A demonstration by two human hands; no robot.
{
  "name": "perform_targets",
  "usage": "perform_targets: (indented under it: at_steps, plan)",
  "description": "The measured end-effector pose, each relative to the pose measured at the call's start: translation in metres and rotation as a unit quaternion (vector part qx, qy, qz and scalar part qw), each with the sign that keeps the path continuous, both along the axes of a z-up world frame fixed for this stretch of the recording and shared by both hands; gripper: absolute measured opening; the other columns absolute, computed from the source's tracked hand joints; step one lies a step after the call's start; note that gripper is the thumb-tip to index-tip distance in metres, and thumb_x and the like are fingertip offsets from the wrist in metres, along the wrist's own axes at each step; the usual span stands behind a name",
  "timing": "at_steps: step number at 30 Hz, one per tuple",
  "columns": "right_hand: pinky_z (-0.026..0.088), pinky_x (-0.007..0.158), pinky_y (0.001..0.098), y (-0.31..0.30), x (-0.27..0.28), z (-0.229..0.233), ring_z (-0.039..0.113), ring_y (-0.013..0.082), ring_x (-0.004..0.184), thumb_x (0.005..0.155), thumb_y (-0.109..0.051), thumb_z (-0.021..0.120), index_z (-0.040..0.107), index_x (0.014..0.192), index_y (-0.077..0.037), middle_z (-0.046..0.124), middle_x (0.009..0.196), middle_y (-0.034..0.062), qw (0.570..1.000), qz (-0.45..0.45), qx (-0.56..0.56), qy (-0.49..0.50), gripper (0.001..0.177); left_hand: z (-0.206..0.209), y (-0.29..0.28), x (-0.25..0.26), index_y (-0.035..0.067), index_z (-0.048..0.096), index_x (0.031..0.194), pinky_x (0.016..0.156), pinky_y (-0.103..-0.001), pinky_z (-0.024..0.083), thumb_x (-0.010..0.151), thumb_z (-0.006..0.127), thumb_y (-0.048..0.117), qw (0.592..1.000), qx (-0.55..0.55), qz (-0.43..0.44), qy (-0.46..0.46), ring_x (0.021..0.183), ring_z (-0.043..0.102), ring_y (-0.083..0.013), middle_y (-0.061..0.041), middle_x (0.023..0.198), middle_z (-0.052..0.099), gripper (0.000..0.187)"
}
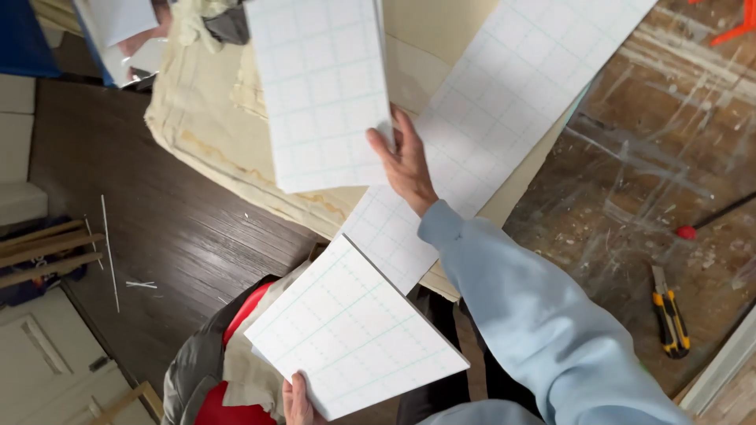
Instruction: Measure and cut pieces of gridded matting using a ruler and utility knife.
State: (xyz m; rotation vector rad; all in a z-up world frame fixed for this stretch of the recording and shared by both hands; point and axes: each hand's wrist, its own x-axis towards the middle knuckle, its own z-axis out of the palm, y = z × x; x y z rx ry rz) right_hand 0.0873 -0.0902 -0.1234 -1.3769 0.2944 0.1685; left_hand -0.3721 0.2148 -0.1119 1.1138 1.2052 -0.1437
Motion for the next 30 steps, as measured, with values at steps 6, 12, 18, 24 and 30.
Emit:
perform_targets:
  at_steps: [6,12,18,24,30]
  plan:
    - [0.056,0.098,0.0348,-0.08,-0.098,0.013,0.066,0.0207,0.117,0.103,-0.03,0.062,0.053,0.141,-0.001,0.067,0.128,0.012,0.992,0.033,-0.029,0.117,0.048,0.012,-0.033,0.087,0.001,0.044,0.141,0.091,-0.05,0.057,0.101,0.056,0.027,0.998,-0.049,-0.04,-0.007,0.11,0.068,-0.0297,-0.021,0.123,0.067,0.049]
    - [0.056,0.097,0.0443,-0.215,-0.249,0.031,0.07,0.0288,0.111,0.108,-0.047,0.037,0.06,0.135,0.007,0.071,0.122,0.0186,0.96,-0.051,0.069,0.265,0.064,0.012,-0.127,0.193,0.0,0.051,0.137,0.092,-0.037,0.055,0.098,0.063,0.026,0.987,-0.046,-0.147,0.044,0.11,0.066,-0.0213,-0.016,0.125,0.068,0.048]
    - [0.055,0.099,0.0461,-0.222,-0.226,0.065,0.066,0.0304,0.12,0.107,-0.04,0.042,0.046,0.146,0.004,0.064,0.134,0.019,0.956,-0.19,0.075,0.212,0.059,-0.002,-0.219,0.267,-0.003,0.059,0.129,0.093,-0.033,0.053,0.098,0.068,0.023,0.974,-0.084,-0.194,-0.086,0.107,0.063,-0.0184,-0.014,0.121,0.069,0.042]
    - [0.058,0.098,0.0472,-0.244,-0.114,0.056,0.065,0.0294,0.124,0.1,-0.013,0.066,0.036,0.159,-0.003,0.064,0.138,0.0198,0.951,-0.28,-0.051,0.122,0.067,-0.044,-0.27,0.296,-0.008,0.063,0.124,0.084,-0.031,0.049,0.105,0.071,0.019,0.955,-0.043,-0.264,-0.129,0.099,0.059,-0.0188,-0.017,0.111,0.068,0.034]
    - [0.061,0.099,0.0479,-0.31,0.01,0.025,0.071,0.0278,0.129,0.102,-0.006,0.07,0.032,0.162,-0.011,0.065,0.144,0.015,0.966,-0.242,-0.069,0.063,0.071,-0.004,-0.291,0.39,0.0,0.049,0.138,0.095,-0.04,0.063,0.096,0.071,0.015,0.937,-0.168,-0.259,-0.165,0.108,0.072,-0.0222,-0.016,0.121,0.07,0.05]
